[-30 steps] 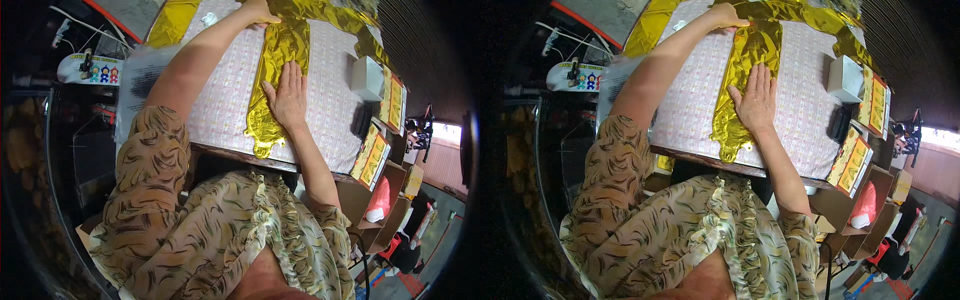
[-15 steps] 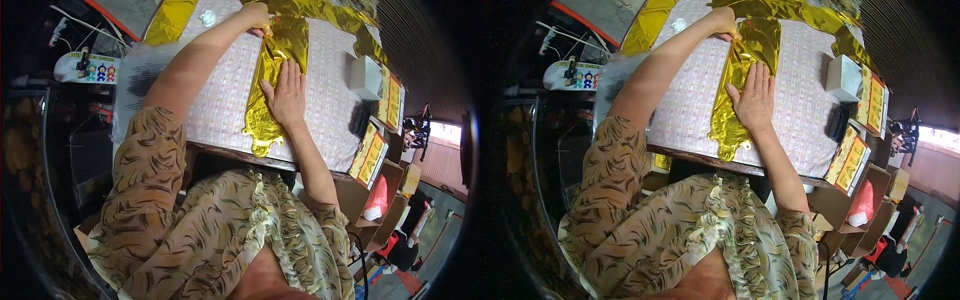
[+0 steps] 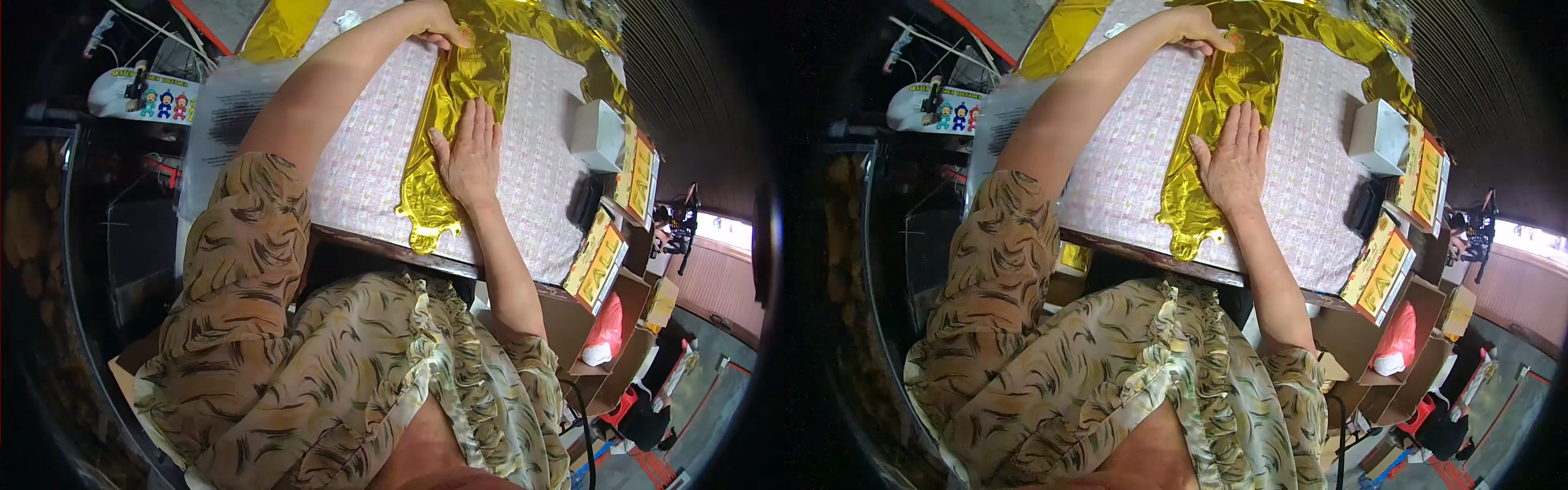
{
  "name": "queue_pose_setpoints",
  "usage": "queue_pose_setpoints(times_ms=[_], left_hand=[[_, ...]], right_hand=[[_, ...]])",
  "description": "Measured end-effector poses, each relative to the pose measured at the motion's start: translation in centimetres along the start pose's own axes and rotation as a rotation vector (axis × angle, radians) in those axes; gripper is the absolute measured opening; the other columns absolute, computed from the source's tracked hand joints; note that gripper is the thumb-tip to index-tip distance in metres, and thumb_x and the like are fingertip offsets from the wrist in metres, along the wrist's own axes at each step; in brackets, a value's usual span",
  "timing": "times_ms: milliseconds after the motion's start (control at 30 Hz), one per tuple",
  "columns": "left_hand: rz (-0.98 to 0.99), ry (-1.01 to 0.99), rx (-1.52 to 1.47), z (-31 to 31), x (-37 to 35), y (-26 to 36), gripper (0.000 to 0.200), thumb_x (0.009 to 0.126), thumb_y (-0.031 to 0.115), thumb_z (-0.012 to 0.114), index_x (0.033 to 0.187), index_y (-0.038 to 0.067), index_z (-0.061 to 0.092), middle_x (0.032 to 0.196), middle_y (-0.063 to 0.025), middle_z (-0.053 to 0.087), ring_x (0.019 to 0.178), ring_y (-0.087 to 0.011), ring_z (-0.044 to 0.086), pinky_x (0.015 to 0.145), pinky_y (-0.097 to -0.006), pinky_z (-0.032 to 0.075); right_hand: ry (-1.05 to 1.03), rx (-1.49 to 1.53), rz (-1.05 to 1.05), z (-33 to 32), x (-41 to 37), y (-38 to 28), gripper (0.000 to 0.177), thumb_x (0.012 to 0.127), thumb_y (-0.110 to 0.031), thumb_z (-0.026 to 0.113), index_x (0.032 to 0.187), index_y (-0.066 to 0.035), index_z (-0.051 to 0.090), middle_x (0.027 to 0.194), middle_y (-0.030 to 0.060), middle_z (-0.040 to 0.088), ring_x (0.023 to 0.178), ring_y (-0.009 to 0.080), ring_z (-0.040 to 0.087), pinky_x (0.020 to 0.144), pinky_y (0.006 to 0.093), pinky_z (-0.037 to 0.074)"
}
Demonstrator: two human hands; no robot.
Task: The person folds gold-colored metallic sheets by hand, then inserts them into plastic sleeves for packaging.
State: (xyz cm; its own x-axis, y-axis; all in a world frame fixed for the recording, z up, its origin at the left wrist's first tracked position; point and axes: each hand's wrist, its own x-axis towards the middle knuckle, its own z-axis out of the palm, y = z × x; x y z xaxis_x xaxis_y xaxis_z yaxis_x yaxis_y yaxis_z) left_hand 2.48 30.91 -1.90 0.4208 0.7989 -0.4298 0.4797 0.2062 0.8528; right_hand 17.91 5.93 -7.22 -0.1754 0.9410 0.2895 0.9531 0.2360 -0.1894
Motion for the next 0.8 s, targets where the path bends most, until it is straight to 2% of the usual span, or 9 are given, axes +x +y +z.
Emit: queue_pose_setpoints(times_ms=[100,133,233,267,367,533,600,733,800], left_hand=[[0.079,0.242,0.212,2.0,1.5,-1.4,0.019,0.082,0.015,0.086,0.082,0.002,0.072,0.064,-0.0069,0.066,0.042,-0.0134,0.052,0.041,-0.0297,0.046],[-0.055,0.008,0.076,0.1,2.5,-1.1,0.017,0.084,0.015,0.084,0.081,0.003,0.072,0.06,-0.0051,0.063,0.042,-0.0125,0.05,0.042,-0.0301,0.046],[-0.048,-0.135,-0.035,-1.7,4.6,-2.7,0.013,0.088,0.014,0.081,0.086,0.004,0.073,0.073,-0.0048,0.068,0.055,-0.0117,0.059,0.051,-0.0272,0.051],[0.001,-0.099,-0.049,-1.7,4.2,-3.0,0.02,0.084,0.018,0.085,0.095,0.005,0.075,0.07,0.003,0.066,0.053,-0.0017,0.055,0.048,-0.0144,0.042],[-0.042,-0.131,-0.078,-1.9,3.9,-2.9,0.023,0.087,0.018,0.084,0.106,0.009,0.073,0.072,0.0082,0.06,0.055,0.001,0.046,0.047,-0.0127,0.037],[-0.078,-0.169,-0.238,-1.9,2.5,-2.9,0.02,0.09,0.016,0.08,0.107,0.008,0.074,0.079,0.0021,0.065,0.067,-0.0059,0.062,0.059,-0.0195,0.051],[0.377,-0.306,-0.128,-1.4,-0.9,-1.6,0.009,0.092,0.013,0.077,0.092,0.005,0.074,0.09,-0.0036,0.072,0.075,-0.0105,0.066,0.066,-0.0229,0.056],[-0.013,-0.303,-0.318,-1.2,0.8,-1.5,0.009,0.094,0.013,0.075,0.097,0.005,0.072,0.099,-0.0011,0.071,0.09,-0.0094,0.067,0.079,-0.0213,0.056],[0.318,-0.291,-0.224,-0.8,-0.2,-1.8,0.011,0.094,0.016,0.076,0.096,0.007,0.071,0.094,0.0011,0.069,0.088,-0.0079,0.066,0.079,-0.022,0.057]], right_hand=[[0.009,-0.003,0.007,0.1,-0.1,0.0,0.085,0.102,-0.055,0.053,0.155,0.007,0.03,0.162,0.027,0.032,0.152,0.0399,0.029,0.124,0.0515,0.021],[0.005,-0.002,0.009,0.0,-0.1,-0.1,0.085,0.102,-0.055,0.053,0.155,0.008,0.03,0.161,0.0272,0.032,0.152,0.04,0.029,0.124,0.0514,0.021],[0.008,-0.003,0.008,0.1,-0.1,0.0,0.085,0.102,-0.055,0.052,0.155,0.009,0.03,0.161,0.0281,0.033,0.151,0.0407,0.029,0.125,0.0512,0.021],[0.006,-0.006,0.006,0.1,-0.1,0.0,0.085,0.102,-0.055,0.051,0.155,0.009,0.029,0.161,0.0283,0.033,0.151,0.0408,0.029,0.125,0.0512,0.021],[0.003,0.004,0.012,0.1,-0.1,0.1,0.086,0.103,-0.055,0.051,0.155,0.009,0.029,0.161,0.0284,0.032,0.151,0.0407,0.028,0.125,0.051,0.02],[0.013,0.026,0.024,0.1,-0.2,0.0,0.087,0.102,-0.057,0.051,0.155,0.009,0.029,0.161,0.0274,0.033,0.151,0.0402,0.029,0.124,0.0511,0.021],[0.017,0.025,0.029,0.1,-0.1,0.0,0.088,0.101,-0.057,0.052,0.155,0.009,0.029,0.161,0.0272,0.033,0.151,0.0401,0.029,0.124,0.0511,0.022],[0.029,0.039,0.023,-0.1,-0.1,0.0,0.088,0.101,-0.057,0.052,0.155,0.008,0.029,0.161,0.0273,0.033,0.151,0.0402,0.029,0.124,0.0512,0.022],[0.03,0.041,0.022,-0.1,-0.1,0.0,0.088,0.101,-0.056,0.052,0.156,0.008,0.028,0.161,0.0273,0.032,0.151,0.0402,0.029,0.124,0.0512,0.021]])
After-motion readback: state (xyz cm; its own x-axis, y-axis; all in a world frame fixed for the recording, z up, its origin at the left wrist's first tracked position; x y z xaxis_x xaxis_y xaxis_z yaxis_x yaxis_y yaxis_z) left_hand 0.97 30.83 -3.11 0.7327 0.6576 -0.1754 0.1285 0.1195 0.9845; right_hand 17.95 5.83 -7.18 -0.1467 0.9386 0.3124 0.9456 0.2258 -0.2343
